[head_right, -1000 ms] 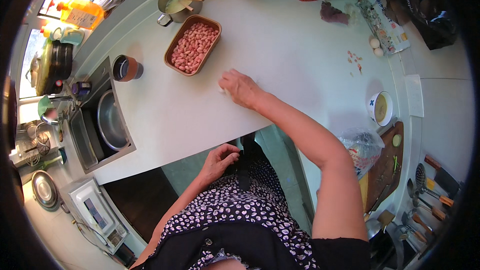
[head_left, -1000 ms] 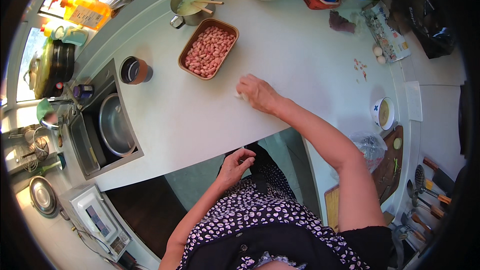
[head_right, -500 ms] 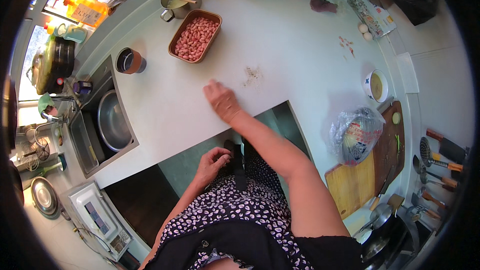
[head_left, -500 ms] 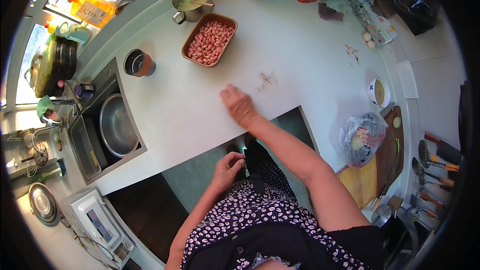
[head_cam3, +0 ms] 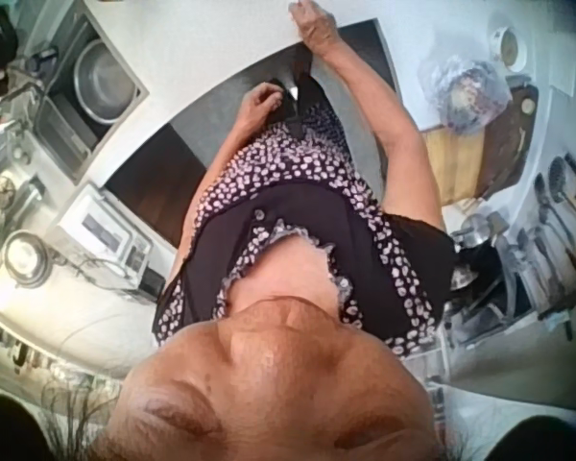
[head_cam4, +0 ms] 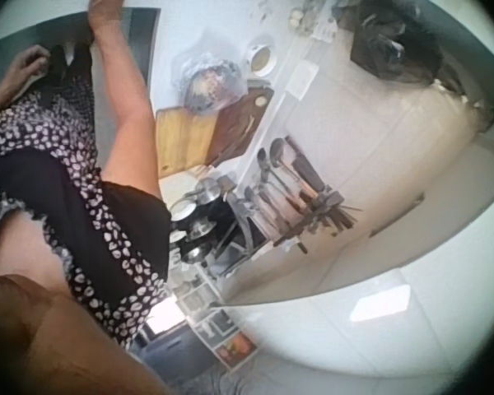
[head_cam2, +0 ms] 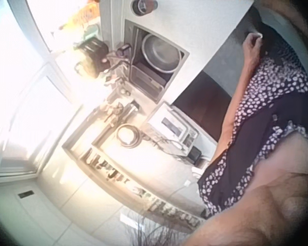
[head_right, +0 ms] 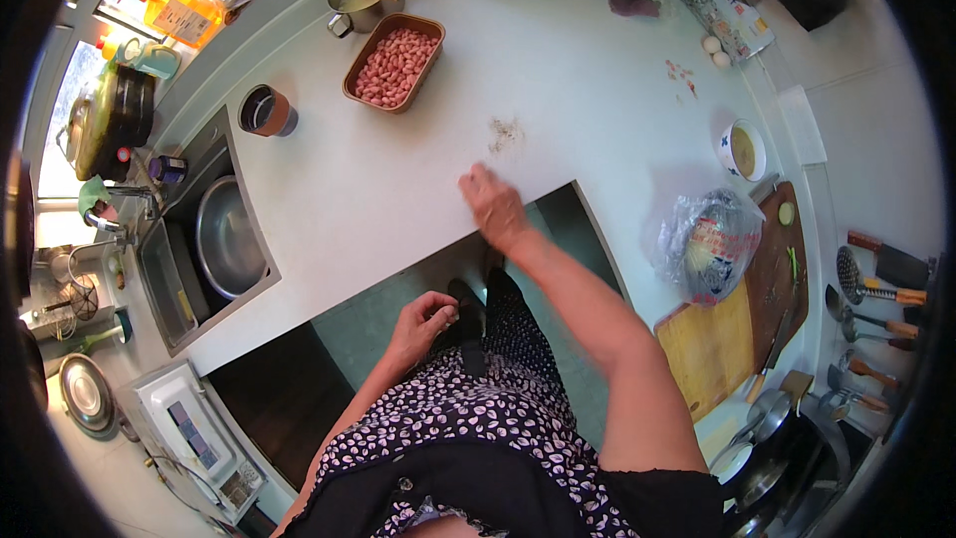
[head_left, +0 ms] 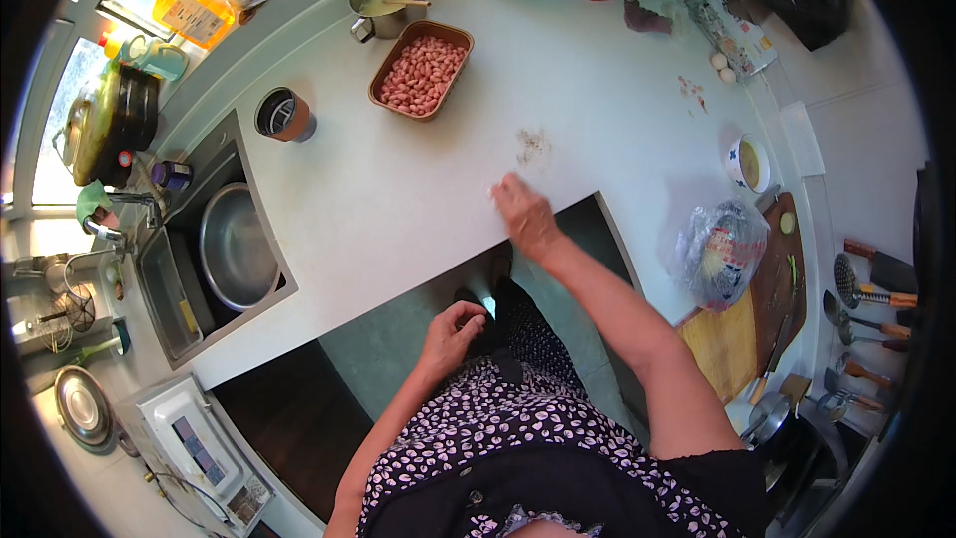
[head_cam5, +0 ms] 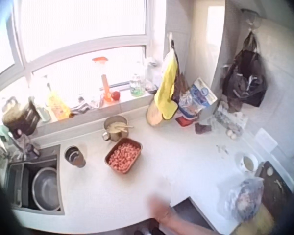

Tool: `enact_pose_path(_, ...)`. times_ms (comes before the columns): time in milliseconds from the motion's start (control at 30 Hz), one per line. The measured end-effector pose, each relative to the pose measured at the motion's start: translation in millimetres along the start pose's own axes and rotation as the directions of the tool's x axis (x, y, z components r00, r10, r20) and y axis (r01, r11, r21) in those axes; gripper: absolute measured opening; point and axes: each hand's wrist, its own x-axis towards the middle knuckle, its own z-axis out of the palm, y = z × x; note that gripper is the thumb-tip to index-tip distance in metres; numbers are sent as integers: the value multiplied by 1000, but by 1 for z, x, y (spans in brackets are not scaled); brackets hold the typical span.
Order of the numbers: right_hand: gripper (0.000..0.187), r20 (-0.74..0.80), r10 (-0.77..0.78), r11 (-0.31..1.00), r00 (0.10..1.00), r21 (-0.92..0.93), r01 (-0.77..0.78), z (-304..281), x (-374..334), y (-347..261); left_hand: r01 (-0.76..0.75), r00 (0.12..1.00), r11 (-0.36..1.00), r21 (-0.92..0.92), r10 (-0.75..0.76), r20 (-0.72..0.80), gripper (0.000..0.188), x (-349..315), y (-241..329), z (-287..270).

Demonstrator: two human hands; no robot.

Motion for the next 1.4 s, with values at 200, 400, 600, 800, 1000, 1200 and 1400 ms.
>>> enact_pose_path(200,10,-82,47,999,996,3,-47,-23,23,7,-12,999,999,32,13,-30,15,-2,-4,-4)
enact_pose_path(400,12,-23,8,1000,1000,28,-7,9,5,-16,19,1000,1000,-7,-19,11,20,1,-6,-8)
enact_pose_path(600,11,-270,214,977,939,84,-198,-52,8,17,42,998,999,-16,-42,-39,19,3,-11,-9)
enact_pose_path(800,13,-354,557,792,751,-45,-609,-60,-22,95,68,998,998,3,-68,14,18,10,-17,-8)
enact_pose_path(1000,17,-331,572,816,751,137,-561,-7,14,58,75,995,996,50,-78,62,18,17,-7,3)
enact_pose_path(1200,15,-378,539,830,752,91,-550,-53,30,121,40,998,996,79,-44,48,17,17,-11,-2)
enact_pose_path(1400,14,-234,400,915,886,149,-374,-21,63,133,78,996,994,70,-81,37,19,16,-26,0)
